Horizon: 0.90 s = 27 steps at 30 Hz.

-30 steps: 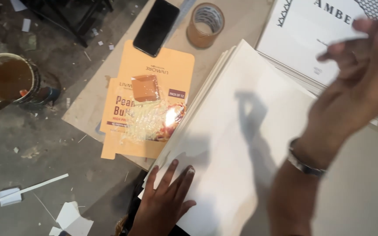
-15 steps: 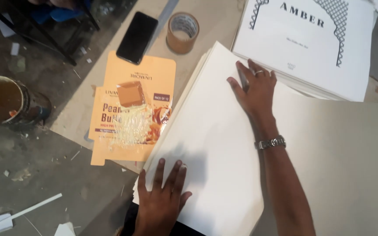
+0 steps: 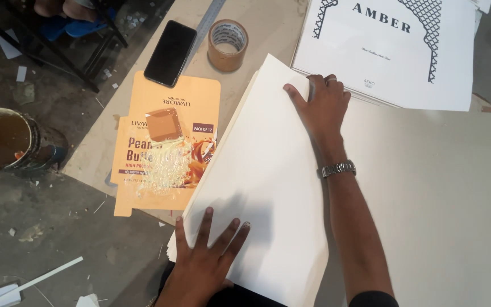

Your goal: The recorder is seen applying adhesive or handling large white paper sheets on a cluttered work table.

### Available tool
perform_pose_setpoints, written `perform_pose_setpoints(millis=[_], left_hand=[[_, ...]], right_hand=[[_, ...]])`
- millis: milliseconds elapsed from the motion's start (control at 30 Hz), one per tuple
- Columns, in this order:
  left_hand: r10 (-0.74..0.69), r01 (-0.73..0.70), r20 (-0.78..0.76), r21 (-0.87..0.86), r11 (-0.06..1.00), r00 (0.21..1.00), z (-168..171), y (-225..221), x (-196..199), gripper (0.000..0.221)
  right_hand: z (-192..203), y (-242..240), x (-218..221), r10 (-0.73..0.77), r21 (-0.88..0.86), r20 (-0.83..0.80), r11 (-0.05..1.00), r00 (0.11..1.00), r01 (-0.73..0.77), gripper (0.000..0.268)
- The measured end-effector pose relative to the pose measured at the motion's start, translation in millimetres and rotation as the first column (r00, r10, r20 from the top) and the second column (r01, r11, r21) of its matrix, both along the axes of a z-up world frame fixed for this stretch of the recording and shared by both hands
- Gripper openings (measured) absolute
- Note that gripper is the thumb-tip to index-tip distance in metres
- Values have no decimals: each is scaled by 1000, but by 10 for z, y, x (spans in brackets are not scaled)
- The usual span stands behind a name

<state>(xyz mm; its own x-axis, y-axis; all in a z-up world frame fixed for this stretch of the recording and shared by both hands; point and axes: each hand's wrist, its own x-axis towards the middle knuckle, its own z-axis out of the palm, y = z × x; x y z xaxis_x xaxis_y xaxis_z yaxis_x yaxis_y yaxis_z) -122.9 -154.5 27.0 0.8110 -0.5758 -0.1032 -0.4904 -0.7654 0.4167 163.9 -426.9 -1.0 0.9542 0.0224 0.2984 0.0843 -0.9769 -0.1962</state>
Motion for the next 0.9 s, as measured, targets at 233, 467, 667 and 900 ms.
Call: perform_pose_setpoints(millis=[233,467,667,900], left_hand=[[-23,22,32,46,999,999,-102,59,-20,124],[-92,93,-19,163,982,996,20,81,51,130],[71,-44,99,-255,966,993,131,-38,571,115],[420,-415,6,-129,901,908,-119,-766,1946,96]], right_hand=[[-106,-155,-41,114,83,5,990,993,-114,60],[-74,-142,-112,-83,22,-175,996,981,88,69],[-116,-218,-92,-50,219,22,975,998,44,48],[-320,-761,77,-96,871,97,491,991,-37,27]])
